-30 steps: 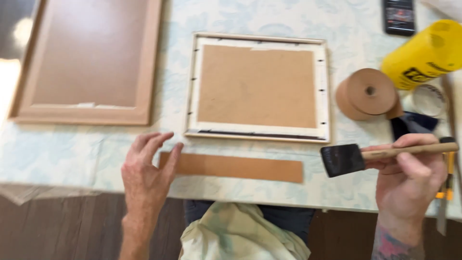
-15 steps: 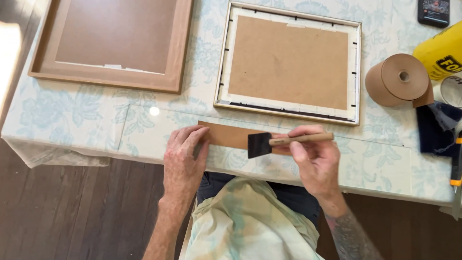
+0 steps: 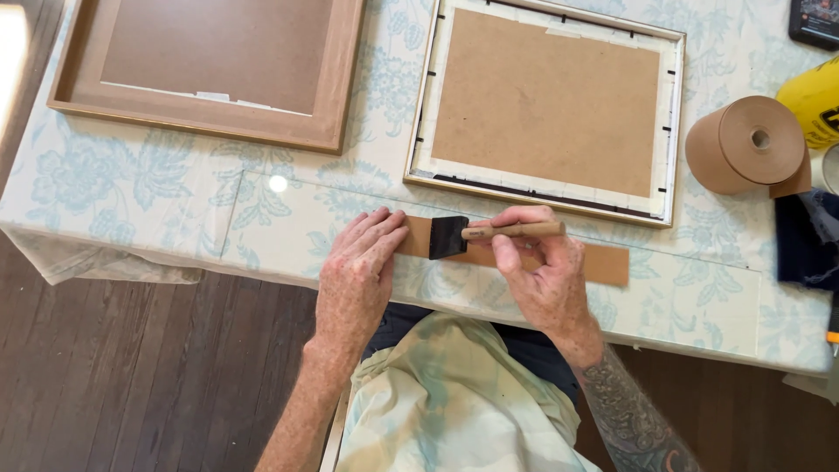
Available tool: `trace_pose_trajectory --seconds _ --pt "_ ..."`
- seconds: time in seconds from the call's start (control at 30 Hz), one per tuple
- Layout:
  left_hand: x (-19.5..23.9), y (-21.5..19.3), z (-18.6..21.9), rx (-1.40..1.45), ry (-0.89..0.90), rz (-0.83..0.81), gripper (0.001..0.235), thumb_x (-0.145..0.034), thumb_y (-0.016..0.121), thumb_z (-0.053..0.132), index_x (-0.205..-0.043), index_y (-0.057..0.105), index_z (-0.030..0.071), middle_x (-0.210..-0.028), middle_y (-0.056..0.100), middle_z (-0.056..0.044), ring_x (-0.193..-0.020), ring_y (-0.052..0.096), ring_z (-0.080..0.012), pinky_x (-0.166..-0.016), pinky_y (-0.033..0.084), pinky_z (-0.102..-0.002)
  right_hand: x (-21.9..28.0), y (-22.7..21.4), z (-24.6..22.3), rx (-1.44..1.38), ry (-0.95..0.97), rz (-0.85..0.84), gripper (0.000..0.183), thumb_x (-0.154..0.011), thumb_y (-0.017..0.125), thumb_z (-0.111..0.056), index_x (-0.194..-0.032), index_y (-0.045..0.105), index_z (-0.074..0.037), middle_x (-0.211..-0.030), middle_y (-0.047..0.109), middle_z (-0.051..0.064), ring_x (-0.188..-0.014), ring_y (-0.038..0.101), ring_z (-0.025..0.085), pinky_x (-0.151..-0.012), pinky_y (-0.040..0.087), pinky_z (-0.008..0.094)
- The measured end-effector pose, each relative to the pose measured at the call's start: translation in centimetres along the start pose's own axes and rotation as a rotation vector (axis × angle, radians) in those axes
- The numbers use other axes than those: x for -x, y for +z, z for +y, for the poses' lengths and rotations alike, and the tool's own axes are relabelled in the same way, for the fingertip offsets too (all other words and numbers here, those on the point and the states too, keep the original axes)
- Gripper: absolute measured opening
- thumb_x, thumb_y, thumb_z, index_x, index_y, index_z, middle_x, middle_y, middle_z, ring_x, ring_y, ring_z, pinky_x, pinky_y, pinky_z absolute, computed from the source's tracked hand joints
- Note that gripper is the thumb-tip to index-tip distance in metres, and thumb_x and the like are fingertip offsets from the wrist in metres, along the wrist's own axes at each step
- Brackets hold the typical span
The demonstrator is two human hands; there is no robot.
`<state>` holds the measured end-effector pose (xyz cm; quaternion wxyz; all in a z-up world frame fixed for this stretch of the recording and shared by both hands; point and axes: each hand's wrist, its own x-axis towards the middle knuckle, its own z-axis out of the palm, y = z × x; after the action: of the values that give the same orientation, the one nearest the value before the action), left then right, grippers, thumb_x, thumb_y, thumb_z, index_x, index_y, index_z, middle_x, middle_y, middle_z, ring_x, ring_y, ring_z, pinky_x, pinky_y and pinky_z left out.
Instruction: Applying and trimming adhesive paper tape to the back of wooden picture frames to seal them.
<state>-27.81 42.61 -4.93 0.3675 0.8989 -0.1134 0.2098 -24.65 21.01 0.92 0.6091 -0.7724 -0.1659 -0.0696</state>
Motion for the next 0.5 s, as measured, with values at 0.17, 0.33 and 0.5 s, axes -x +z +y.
trace_pose_trajectory --seconds 0.17,0.33,0.5 --pt "0.0 -0.7 0.0 0.016 0.016 0.008 0.037 -0.087 0.065 -0.010 -0.120 0.073 0.005 -0.127 0.073 -0.013 -0.123 0.066 -0.0348 -0.106 0.052 -0.046 1.2 -3.6 1.3 -0.189 0.056 0.102 0.020 -0.103 0.056 -0.016 -0.110 0.056 0.002 -0.104 0.074 0.027 -0.098 0.077 0.035 -0.085 0.067 0.045" --pt "0.9 -1.3 0.1 -0.266 0.086 0.066 0.031 -0.089 0.070 0.000 -0.118 0.075 0.010 -0.128 0.073 -0.006 -0.121 0.068 -0.0240 -0.111 0.047 -0.041 3.0 -5.8 2.1 0.070 0.048 0.171 0.020 -0.101 0.058 -0.011 -0.113 0.061 0.004 -0.105 0.071 0.022 -0.098 0.075 0.030 -0.089 0.063 0.044" --pt "0.7 -1.1 -0.1 -0.352 0.075 0.087 0.023 -0.089 0.071 0.004 -0.111 0.077 0.009 -0.120 0.074 -0.005 -0.117 0.067 -0.0234 -0.115 0.042 -0.046 1.6 -0.5 1.4 0.087 -0.051 0.024 0.017 -0.097 0.064 -0.008 -0.110 0.068 0.001 -0.102 0.075 0.019 -0.097 0.077 0.033 -0.085 0.063 0.044"
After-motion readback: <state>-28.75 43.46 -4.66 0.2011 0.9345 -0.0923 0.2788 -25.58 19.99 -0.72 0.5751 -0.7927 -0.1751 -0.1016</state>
